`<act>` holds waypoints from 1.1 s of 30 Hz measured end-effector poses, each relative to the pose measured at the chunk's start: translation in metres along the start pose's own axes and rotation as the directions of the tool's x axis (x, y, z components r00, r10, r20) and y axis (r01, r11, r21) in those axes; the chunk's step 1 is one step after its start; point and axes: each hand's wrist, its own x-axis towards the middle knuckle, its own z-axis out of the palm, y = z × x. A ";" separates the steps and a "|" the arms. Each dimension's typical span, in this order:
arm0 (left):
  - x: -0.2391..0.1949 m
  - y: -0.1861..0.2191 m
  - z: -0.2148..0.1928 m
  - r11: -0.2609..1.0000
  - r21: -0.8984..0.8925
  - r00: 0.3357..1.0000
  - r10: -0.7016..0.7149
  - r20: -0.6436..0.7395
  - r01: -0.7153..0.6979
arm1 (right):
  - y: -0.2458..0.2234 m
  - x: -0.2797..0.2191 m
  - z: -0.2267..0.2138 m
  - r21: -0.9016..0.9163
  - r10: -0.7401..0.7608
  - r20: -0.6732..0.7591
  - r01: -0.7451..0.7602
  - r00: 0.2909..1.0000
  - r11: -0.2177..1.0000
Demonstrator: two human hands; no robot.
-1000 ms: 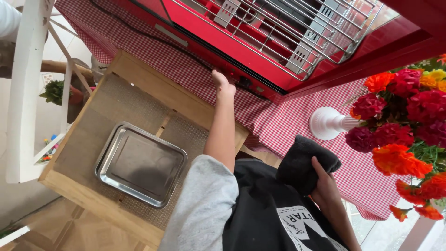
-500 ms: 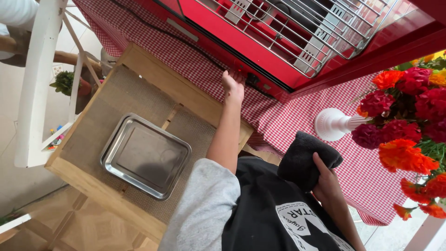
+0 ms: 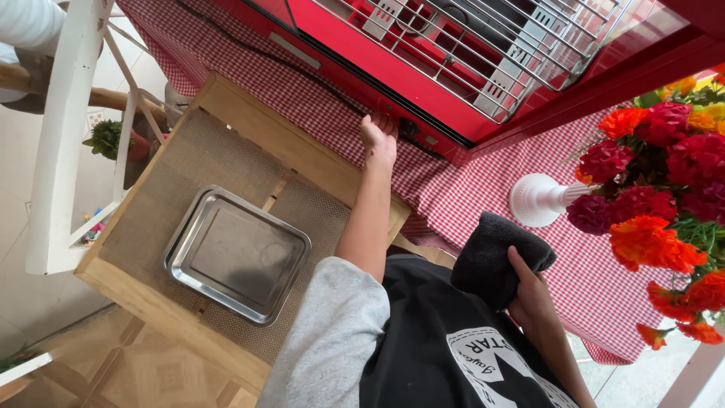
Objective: The recorder wipes down a food display case and organizes metal trays.
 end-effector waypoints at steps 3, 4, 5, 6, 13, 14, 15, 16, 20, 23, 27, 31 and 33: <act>0.012 -0.004 -0.007 1.000 -0.014 1.000 -0.005 0.004 0.005 | -0.001 -0.002 0.002 -0.005 -0.026 0.009 0.026 1.000 1.000; 0.016 -0.006 -0.010 1.000 -0.012 1.000 -0.006 0.006 0.006 | 0.000 -0.002 0.002 -0.003 -0.027 0.009 0.027 1.000 1.000; 0.020 -0.007 -0.012 1.000 -0.010 1.000 -0.010 0.008 0.010 | 0.000 -0.002 0.002 0.001 -0.020 0.000 0.020 1.000 1.000; 0.023 -0.009 -0.015 1.000 -0.007 1.000 -0.014 0.010 0.014 | 0.000 -0.002 0.001 0.005 -0.013 -0.008 0.013 1.000 1.000; 0.024 -0.010 -0.016 1.000 -0.018 0.999 -0.014 0.030 0.015 | 0.003 0.002 -0.001 0.016 -0.017 0.011 0.017 1.000 1.000; 0.021 -0.009 -0.014 1.000 0.002 1.000 -0.006 0.026 0.006 | 0.003 0.002 -0.001 0.021 -0.006 0.005 0.006 1.000 1.000; 0.017 -0.009 -0.012 1.000 0.022 1.000 0.002 0.023 -0.002 | 0.003 0.003 0.000 0.026 0.004 -0.001 -0.004 1.000 1.000; 0.014 -0.010 -0.011 1.000 0.023 1.000 0.001 0.022 -0.002 | 0.003 0.006 -0.001 0.027 0.004 -0.002 -0.004 1.000 1.000; -0.043 -0.019 0.001 0.908 0.407 0.995 0.088 0.047 -0.100 | 0.009 0.024 -0.015 0.135 0.067 0.113 -0.083 0.991 0.987; -0.150 -0.022 0.027 0.643 0.758 0.988 -0.016 0.155 -0.108 | 0.008 0.029 -0.001 0.118 0.021 0.233 -0.050 0.972 0.992; -0.253 -0.040 0.009 0.568 0.812 0.919 -0.379 0.113 0.135 | 0.008 0.035 0.028 0.040 0.073 0.289 -0.088 0.955 0.995; -0.266 -0.053 -0.056 0.763 0.609 0.960 0.054 0.274 -0.217 | 0.024 0.050 0.055 -0.081 0.181 0.411 -0.162 0.894 0.983; -0.273 -0.036 -0.068 0.563 0.688 0.885 0.363 0.292 -0.458 | 0.033 0.051 0.077 -0.175 0.208 0.520 -0.136 0.829 0.975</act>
